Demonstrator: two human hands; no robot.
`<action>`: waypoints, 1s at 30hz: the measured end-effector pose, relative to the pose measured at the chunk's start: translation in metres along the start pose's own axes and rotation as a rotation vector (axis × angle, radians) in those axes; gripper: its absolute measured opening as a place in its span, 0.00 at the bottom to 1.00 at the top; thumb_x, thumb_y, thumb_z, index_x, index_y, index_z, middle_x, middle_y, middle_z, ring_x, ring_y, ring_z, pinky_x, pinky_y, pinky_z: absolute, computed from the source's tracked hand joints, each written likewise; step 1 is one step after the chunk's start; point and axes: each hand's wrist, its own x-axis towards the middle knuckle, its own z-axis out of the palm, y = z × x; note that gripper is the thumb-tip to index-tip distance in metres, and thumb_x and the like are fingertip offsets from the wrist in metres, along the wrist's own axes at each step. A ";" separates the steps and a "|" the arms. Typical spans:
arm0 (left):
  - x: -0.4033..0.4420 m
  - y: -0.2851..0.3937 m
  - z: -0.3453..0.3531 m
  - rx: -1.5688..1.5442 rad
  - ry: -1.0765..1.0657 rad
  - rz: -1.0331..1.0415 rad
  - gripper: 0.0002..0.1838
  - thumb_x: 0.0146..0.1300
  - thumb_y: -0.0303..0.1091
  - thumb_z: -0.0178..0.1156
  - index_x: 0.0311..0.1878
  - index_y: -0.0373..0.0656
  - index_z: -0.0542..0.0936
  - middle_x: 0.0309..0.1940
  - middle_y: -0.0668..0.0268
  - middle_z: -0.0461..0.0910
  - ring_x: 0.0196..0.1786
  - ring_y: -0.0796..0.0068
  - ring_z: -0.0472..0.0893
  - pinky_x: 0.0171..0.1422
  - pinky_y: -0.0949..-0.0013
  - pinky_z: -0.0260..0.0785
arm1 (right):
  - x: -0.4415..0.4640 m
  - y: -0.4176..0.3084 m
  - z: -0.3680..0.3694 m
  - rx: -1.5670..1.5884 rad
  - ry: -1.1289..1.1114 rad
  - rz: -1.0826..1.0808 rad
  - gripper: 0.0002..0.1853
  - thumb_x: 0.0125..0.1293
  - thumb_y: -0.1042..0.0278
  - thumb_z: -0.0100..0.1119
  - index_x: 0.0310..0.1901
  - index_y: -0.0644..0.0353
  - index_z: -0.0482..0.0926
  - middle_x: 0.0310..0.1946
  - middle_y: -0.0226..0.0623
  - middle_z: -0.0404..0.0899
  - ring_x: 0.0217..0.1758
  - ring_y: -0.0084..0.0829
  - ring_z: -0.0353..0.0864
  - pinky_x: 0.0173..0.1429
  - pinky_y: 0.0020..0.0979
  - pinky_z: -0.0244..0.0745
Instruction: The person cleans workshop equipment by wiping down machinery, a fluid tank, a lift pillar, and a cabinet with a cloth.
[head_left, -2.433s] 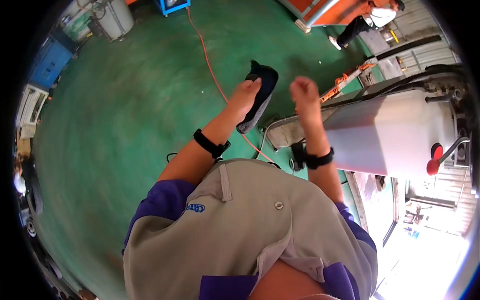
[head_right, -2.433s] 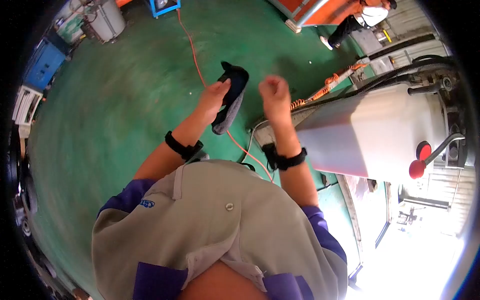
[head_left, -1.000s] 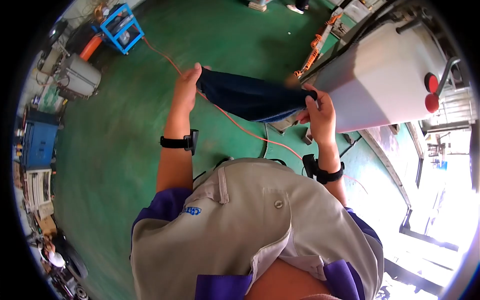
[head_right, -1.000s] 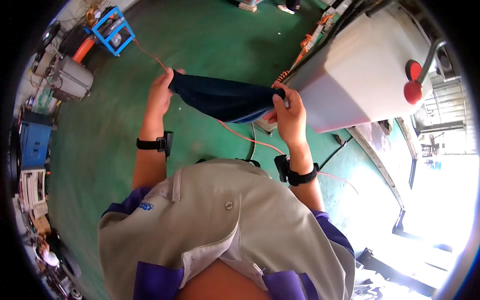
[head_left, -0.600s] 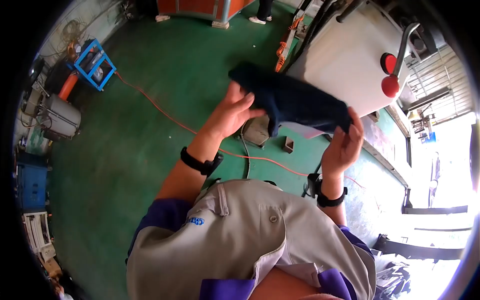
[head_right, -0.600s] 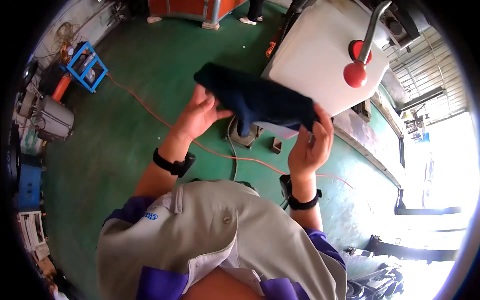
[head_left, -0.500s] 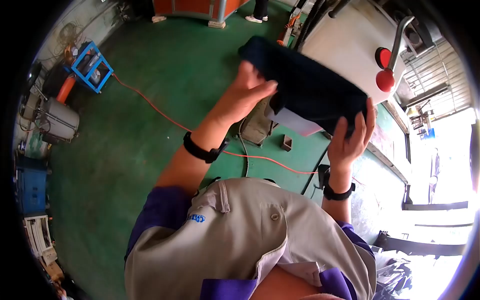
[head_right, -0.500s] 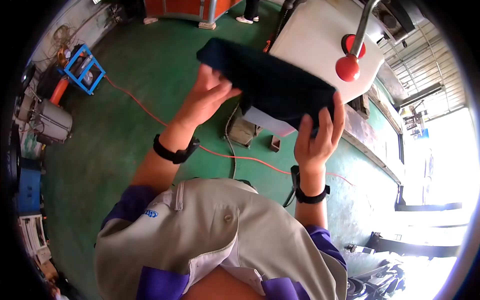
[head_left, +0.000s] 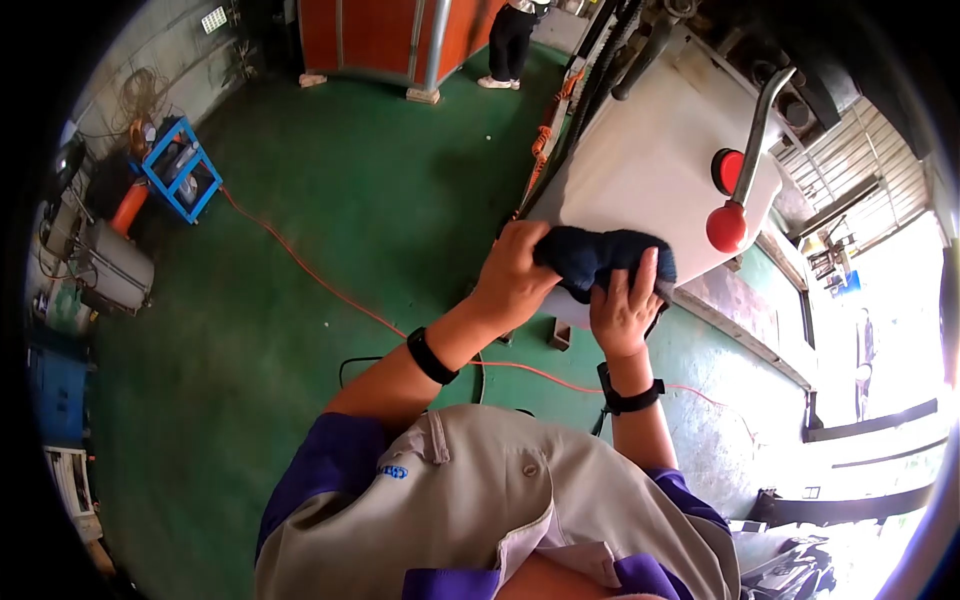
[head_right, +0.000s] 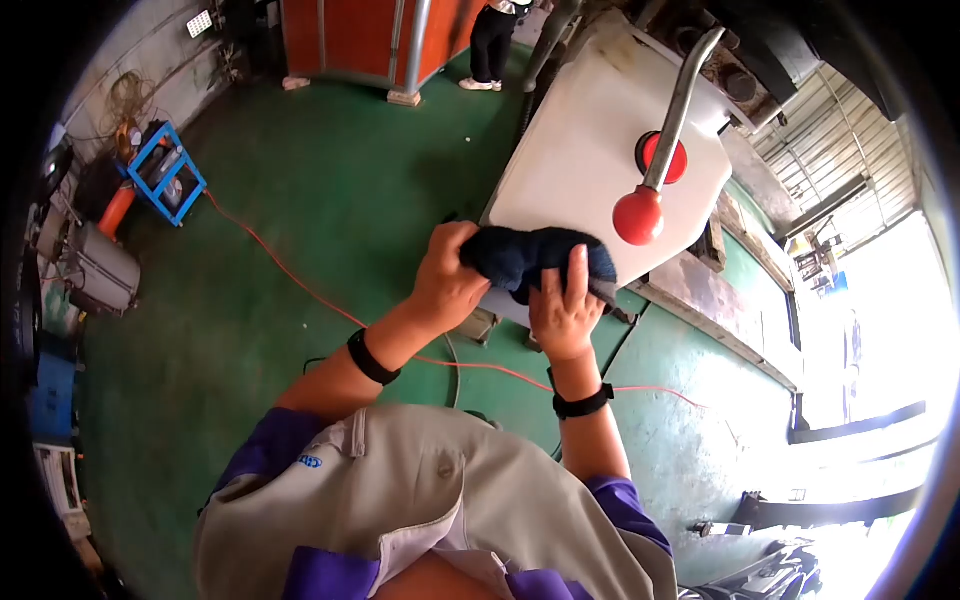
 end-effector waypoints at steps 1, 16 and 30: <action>-0.002 0.000 0.001 -0.020 -0.007 -0.046 0.09 0.43 0.27 0.67 0.30 0.40 0.78 0.49 0.53 0.71 0.49 0.46 0.72 0.51 0.51 0.68 | -0.004 0.001 0.000 0.039 -0.007 -0.019 0.24 0.51 0.67 0.63 0.53 0.60 0.78 0.66 0.60 0.63 0.58 0.57 0.73 0.61 0.45 0.67; 0.070 0.023 -0.016 0.075 0.017 -0.059 0.22 0.45 0.29 0.67 0.48 0.43 0.81 0.53 0.45 0.67 0.52 0.44 0.70 0.55 0.51 0.67 | 0.079 -0.023 -0.003 0.118 0.290 0.083 0.19 0.58 0.73 0.53 0.51 0.67 0.79 0.63 0.60 0.67 0.62 0.60 0.70 0.68 0.53 0.61; 0.068 0.018 -0.027 -0.011 0.084 -0.133 0.20 0.49 0.23 0.62 0.49 0.37 0.74 0.53 0.40 0.66 0.51 0.40 0.72 0.53 0.52 0.71 | 0.117 -0.033 -0.023 0.093 0.149 -0.058 0.22 0.51 0.69 0.51 0.50 0.65 0.77 0.64 0.58 0.68 0.58 0.48 0.76 0.47 0.36 0.68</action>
